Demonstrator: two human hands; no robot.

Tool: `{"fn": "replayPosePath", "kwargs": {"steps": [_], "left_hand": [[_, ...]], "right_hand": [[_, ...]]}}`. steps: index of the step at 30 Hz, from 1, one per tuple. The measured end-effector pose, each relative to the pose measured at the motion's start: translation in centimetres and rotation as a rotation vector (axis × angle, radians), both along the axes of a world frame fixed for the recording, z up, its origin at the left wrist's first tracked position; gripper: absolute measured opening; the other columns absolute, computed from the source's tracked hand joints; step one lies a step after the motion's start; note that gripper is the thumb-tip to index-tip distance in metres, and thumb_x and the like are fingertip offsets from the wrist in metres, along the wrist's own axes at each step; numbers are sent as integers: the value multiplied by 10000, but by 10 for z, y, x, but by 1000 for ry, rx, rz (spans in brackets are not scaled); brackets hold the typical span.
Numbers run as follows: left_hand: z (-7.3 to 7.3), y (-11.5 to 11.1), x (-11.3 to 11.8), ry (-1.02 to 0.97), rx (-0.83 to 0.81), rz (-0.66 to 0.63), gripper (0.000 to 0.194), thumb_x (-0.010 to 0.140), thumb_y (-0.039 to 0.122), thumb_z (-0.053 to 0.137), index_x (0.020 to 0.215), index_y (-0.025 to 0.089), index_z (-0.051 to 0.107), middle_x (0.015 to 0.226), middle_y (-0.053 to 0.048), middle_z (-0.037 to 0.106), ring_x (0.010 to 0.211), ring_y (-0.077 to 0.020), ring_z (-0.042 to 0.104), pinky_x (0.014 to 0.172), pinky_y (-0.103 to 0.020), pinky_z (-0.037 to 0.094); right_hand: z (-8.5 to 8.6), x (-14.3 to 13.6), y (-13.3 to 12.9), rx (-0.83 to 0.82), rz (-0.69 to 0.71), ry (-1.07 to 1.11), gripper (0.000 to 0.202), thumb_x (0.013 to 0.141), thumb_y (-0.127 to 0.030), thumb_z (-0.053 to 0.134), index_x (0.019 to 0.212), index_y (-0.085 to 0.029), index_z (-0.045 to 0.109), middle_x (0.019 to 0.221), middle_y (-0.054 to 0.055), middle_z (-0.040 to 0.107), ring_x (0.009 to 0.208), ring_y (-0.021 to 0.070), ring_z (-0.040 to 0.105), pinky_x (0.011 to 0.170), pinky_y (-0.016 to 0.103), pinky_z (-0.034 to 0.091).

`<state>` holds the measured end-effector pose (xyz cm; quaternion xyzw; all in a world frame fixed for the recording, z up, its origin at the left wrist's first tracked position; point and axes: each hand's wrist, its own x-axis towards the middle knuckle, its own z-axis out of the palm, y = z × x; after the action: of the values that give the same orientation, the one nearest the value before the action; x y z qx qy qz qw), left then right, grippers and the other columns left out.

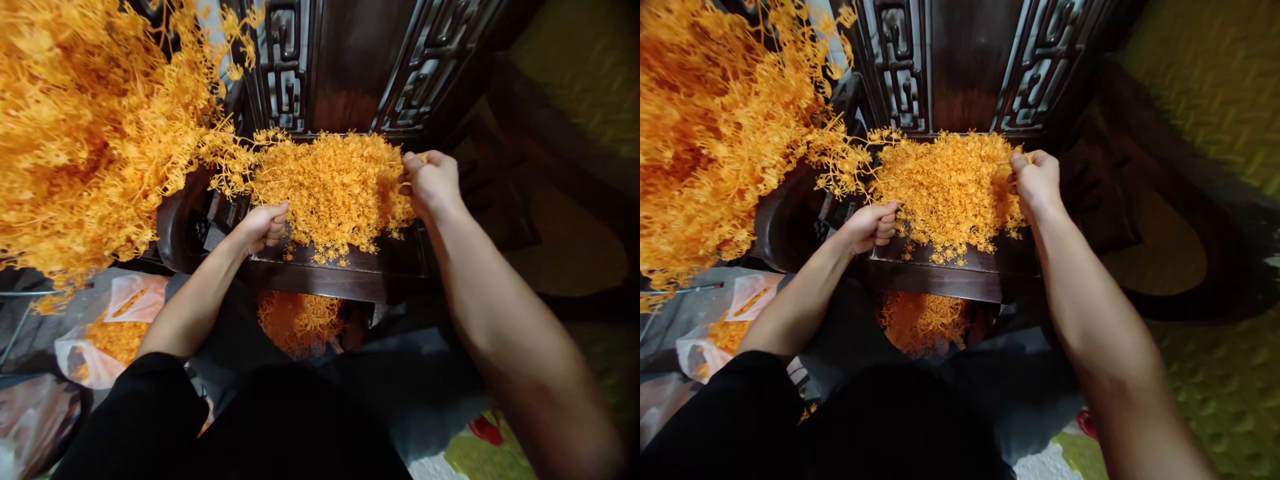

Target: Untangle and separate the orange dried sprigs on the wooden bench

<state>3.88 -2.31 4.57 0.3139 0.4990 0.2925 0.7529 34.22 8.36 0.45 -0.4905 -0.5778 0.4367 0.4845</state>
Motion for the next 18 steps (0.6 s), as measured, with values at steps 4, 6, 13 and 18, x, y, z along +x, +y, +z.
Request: {"fn": "replayPosePath", "kwargs": {"steps": [4, 6, 13, 18], "left_hand": [[-5, 3, 8, 113, 179, 2, 474, 1003, 481, 603, 659, 206, 428, 498, 95, 252, 407, -37, 179, 405, -198, 113], [-7, 4, 17, 93, 233, -62, 468, 966, 505, 665, 683, 209, 438, 528, 101, 231, 425, -32, 161, 429, -208, 95], [-3, -5, 27, 59, 361, -195, 394, 860, 433, 791, 739, 187, 509, 604, 81, 319, 500, -41, 250, 483, -221, 177], [-10, -8, 26, 91, 413, -167, 289, 863, 347, 759, 1038, 152, 636, 708, 40, 489, 564, -63, 402, 530, -237, 268]], "right_hand": [[16, -2, -32, -79, 41, -33, 353, 851, -450, 744, 1070, -190, 648, 861, 82, 686, 628, 165, 612, 485, 300, 424], [25, -21, -58, -67, 167, -115, 371, 890, -407, 706, 1187, -187, 698, 912, 82, 721, 686, 193, 658, 582, 357, 519], [53, -54, -95, 159, 305, -243, 328, 866, -505, 761, 921, -183, 784, 930, 78, 768, 882, 228, 724, 880, 420, 594], [47, -49, -92, -36, 269, -58, 488, 893, -548, 720, 1211, -177, 730, 1021, 112, 738, 742, 213, 715, 587, 358, 579]]}}
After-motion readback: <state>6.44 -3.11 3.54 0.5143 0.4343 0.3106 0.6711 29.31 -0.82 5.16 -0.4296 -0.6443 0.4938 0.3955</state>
